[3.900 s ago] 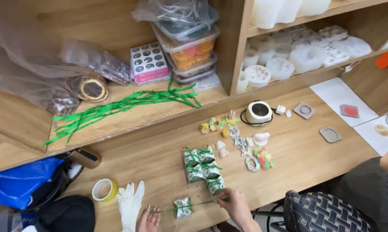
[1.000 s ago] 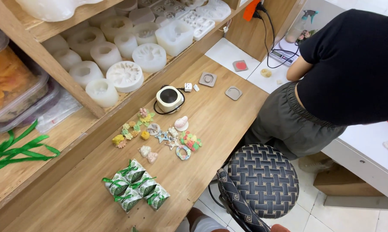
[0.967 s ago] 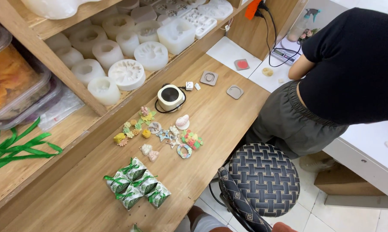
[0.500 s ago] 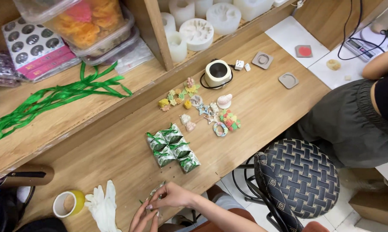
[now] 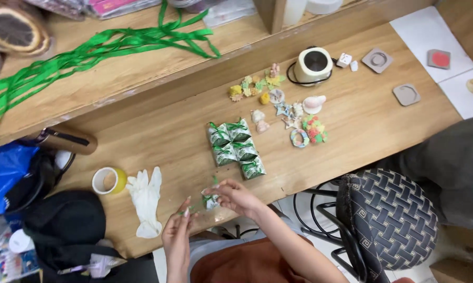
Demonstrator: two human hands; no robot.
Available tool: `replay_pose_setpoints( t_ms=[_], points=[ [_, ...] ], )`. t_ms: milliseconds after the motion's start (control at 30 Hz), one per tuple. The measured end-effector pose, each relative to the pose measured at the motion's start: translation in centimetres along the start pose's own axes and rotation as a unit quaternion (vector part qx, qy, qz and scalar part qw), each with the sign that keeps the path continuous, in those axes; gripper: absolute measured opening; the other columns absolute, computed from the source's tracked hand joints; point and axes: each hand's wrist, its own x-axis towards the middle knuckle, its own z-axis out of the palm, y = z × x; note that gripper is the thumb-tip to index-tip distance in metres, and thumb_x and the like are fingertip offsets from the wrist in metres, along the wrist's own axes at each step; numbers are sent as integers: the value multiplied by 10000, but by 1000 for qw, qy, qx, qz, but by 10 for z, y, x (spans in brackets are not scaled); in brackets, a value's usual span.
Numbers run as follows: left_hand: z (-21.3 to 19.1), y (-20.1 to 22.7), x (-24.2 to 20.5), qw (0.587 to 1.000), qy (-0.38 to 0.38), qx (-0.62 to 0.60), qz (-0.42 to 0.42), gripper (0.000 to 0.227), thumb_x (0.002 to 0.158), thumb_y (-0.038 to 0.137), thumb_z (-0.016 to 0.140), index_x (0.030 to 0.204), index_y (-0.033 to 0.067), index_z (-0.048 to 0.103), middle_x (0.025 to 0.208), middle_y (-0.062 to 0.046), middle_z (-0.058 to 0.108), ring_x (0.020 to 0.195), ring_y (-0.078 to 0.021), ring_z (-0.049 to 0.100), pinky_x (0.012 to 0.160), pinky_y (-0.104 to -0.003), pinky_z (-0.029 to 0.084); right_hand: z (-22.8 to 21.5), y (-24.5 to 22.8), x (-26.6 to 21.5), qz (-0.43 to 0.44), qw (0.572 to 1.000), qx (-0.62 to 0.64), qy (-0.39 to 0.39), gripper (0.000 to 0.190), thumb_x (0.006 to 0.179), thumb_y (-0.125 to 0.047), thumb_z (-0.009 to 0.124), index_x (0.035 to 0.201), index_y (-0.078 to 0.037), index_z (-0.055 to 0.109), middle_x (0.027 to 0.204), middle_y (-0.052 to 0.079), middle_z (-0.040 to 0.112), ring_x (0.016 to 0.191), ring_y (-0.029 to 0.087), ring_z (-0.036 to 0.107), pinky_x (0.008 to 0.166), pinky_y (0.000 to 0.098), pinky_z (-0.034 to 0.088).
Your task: Tying green ribbons around small square wrapped products on a workshop table.
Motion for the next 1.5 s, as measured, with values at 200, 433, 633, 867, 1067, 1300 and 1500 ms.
replay_pose_setpoints(
  t_ms=[200,433,633,867,1067,1300,1500],
  points=[
    [-64,-77,14,873,173,-428,-156,299,1015,155,636,1295,50,650,1339,-78,697,1153,-119,675,909,-250,564,-21,-8,-6,21,975,199,101,38,1017,-98,543,1028,-62,538,1180,227,726,956,236,746,842,318,614],
    [-73,-62,17,886,192,-402,-131,283,1013,128,635,1276,24,632,1307,-87,692,1234,-174,658,1024,-284,556,-51,-17,-9,-31,982,121,145,75,1024,-128,636,992,-103,573,961,104,679,907,221,708,822,324,603],
    [-74,-63,17,903,192,-363,-128,248,995,112,644,1221,10,659,1270,-110,709,1237,-215,665,1047,-304,547,-63,-26,-18,-98,979,60,166,52,1033,-124,601,1036,-88,564,933,76,652,916,224,708,843,331,585],
    [-84,-112,45,919,206,-318,-106,220,989,123,670,1169,-2,683,1241,-142,717,1212,-242,680,1058,-327,558,-63,-24,-24,-162,966,-70,190,69,1041,-116,562,1070,-87,507,921,68,608,886,217,712,804,315,569],
    [-60,-83,28,948,241,-173,-114,310,961,76,690,1237,39,554,1298,-144,595,1001,-211,718,878,-323,573,-13,-41,-57,-111,891,-355,259,260,1049,-274,662,1160,-70,544,902,141,645,760,227,612,667,371,477],
    [18,-13,2,940,116,307,90,522,880,-2,704,1367,77,531,1354,-120,546,864,-197,623,727,-310,546,1,-22,-75,-112,652,-718,216,374,927,-402,721,1173,-130,651,1080,121,723,902,332,722,750,463,554],
    [47,-30,16,944,-27,311,110,442,863,29,704,1290,74,600,1221,-101,653,887,-239,621,781,-353,546,37,-13,-51,-178,684,-684,179,438,917,-267,671,1339,-186,586,1079,168,650,921,376,697,738,495,556]
  ],
)
